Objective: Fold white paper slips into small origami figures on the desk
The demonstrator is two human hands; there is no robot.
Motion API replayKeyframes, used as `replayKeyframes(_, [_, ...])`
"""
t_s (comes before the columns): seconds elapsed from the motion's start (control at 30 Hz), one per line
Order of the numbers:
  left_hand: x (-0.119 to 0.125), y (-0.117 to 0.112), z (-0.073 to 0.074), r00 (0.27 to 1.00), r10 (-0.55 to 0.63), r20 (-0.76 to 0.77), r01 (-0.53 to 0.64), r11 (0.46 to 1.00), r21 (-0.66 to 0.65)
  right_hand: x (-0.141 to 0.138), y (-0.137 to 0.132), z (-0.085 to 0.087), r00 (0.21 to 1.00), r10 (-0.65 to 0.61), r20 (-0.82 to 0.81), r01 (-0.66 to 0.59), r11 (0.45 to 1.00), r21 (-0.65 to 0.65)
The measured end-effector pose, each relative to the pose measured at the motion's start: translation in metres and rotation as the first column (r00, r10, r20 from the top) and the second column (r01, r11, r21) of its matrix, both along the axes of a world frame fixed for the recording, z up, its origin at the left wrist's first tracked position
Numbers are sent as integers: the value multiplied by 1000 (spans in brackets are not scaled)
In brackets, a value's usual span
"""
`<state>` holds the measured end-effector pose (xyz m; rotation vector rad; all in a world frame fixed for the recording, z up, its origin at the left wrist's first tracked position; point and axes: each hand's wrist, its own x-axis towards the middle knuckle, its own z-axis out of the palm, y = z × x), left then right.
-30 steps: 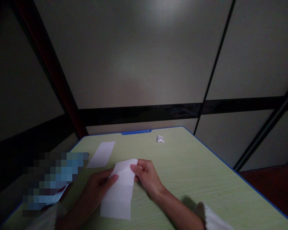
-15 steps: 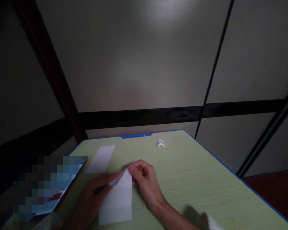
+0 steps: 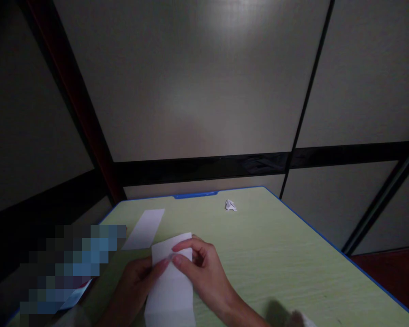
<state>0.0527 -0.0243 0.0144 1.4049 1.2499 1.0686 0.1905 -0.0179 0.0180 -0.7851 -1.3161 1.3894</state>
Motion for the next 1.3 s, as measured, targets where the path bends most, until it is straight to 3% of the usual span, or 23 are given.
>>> replayKeyframes(0.1, [3,-1,1,994,33,103,-22,995,-102,-2,0,-1,997,-68,-48,66,997,-33])
replayKeyframes(0.23, [6,-2,3,968,225,113,-211,969,-127,-4,-1,2,988,-85,-128,78,995,-62])
replayKeyframes(0.43, [3,1,7,994,89,66,-88,996,-24,-1,2,-1,985,-96,-146,70,983,-172])
replayKeyframes(0.5, [3,1,7,992,87,94,-86,996,-8,1,3,-5,984,-116,-134,92,980,-174])
replayKeyframes(0.63, [4,1,4,980,-17,199,26,999,-44,3,3,-7,976,-164,-142,148,982,-120])
replayKeyframes(0.73, [3,-1,3,997,4,83,-4,1000,7,3,3,-4,981,-159,-113,153,986,-62])
replayKeyframes(0.83, [-1,-1,4,990,94,-107,-64,965,253,2,1,-1,994,-73,-79,67,994,-82])
replayKeyframes(0.9, [-2,-1,4,968,127,-215,-34,920,392,2,-1,0,997,-42,-61,36,995,-92])
replayKeyframes(1.0, [-4,-3,1,938,119,-325,63,865,497,1,-5,2,999,-39,-10,38,997,-69])
replayKeyframes(1.13, [-6,-5,-4,910,186,-372,58,829,557,1,-9,5,999,14,-38,-18,993,-121])
replayKeyframes(1.3, [-6,-4,-3,924,166,-343,21,876,482,1,-7,9,998,42,-52,-47,994,-102])
